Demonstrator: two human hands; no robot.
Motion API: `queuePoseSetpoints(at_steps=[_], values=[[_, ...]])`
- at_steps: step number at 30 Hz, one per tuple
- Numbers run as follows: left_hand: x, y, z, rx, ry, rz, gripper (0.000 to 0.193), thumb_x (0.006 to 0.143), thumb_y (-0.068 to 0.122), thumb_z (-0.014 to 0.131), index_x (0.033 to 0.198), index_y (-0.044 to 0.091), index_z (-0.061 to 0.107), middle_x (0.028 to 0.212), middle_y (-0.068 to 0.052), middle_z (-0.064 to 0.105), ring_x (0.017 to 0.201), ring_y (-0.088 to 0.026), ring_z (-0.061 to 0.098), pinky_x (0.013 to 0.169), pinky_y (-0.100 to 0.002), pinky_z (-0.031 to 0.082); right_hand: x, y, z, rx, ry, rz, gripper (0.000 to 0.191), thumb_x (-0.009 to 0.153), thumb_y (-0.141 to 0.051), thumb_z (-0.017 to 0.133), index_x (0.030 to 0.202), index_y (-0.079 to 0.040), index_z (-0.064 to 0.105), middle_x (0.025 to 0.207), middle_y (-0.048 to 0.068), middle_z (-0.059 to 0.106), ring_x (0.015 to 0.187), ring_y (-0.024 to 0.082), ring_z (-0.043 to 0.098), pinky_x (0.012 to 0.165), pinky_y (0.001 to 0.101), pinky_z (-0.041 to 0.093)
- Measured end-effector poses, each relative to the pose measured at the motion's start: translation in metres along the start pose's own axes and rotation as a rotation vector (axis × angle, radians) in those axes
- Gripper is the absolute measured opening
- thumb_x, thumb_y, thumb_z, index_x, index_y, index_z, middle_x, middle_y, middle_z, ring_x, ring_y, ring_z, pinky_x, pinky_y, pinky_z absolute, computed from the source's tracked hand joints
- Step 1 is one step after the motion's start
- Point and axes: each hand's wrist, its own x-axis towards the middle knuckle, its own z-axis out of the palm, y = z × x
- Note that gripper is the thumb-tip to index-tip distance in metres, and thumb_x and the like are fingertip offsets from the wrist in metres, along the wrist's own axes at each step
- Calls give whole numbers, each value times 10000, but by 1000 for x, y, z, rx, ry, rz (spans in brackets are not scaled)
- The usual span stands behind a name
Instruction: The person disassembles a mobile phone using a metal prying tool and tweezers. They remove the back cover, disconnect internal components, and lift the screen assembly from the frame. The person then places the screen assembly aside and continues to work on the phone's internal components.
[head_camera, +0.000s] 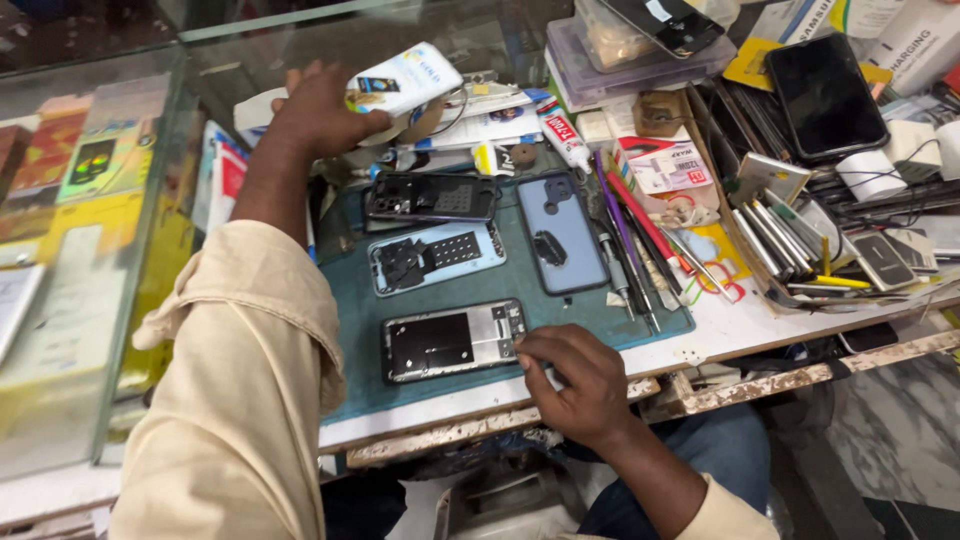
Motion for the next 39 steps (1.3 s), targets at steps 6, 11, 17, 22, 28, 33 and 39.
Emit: queuePoseSetpoints(at_steps=[6,11,17,22,28,33,39], values=[[29,-24,31,91,-110,52,799,776,493,780,1483,185,571,1472,-176,477,1407,-415,347,1083,-594,292,8,14,7,5,-32,-12,100,891,-53,731,990,-50,723,963,96,754,862,237,751,721,341,589],[14,-10,30,98,-8,187,779,751,425,767,1475,196,595,1551,-151,437,1418,-410,332,1093,-591,259,-5,14,8,-9,-33,-27,88,894,-57,733,981,-57,722,961,101,752,871,254,753,739,354,590],[-67,59,-18,143,-38,343,571,925,505,721,1377,162,662,1503,-157,529,1394,-400,399,1073,-637,284,-39,12,8,114,105,215,85,956,-27,693,1033,-16,726,988,92,732,757,149,644,636,282,505],[-168,118,-57,129,-143,462,606,807,413,785,1345,163,659,1387,-107,620,1322,-326,509,1063,-577,338,-57,21,6,501,190,469,171,1033,-14,565,1177,-12,657,1061,67,727,758,48,619,597,201,500],[-296,144,-77,10,-204,474,595,793,365,796,1316,116,660,1324,-140,654,1271,-346,553,1011,-540,389,-69,25,-10,643,224,482,187,1039,21,527,1182,-3,645,1035,99,722,719,64,600,553,205,497],[-354,129,-75,-90,-242,315,591,784,337,800,1304,95,657,1284,-157,681,1244,-345,585,1029,-471,439,-75,21,-18,757,273,487,201,1026,51,517,1179,2,637,1016,104,704,694,79,587,539,221,489],[-354,101,-42,-171,-102,298,614,781,271,821,1330,63,639,1323,-194,654,1234,-377,579,1044,-468,442,-65,27,-23,880,313,543,228,1011,52,514,1187,-5,649,1013,105,717,701,87,598,542,235,490]])
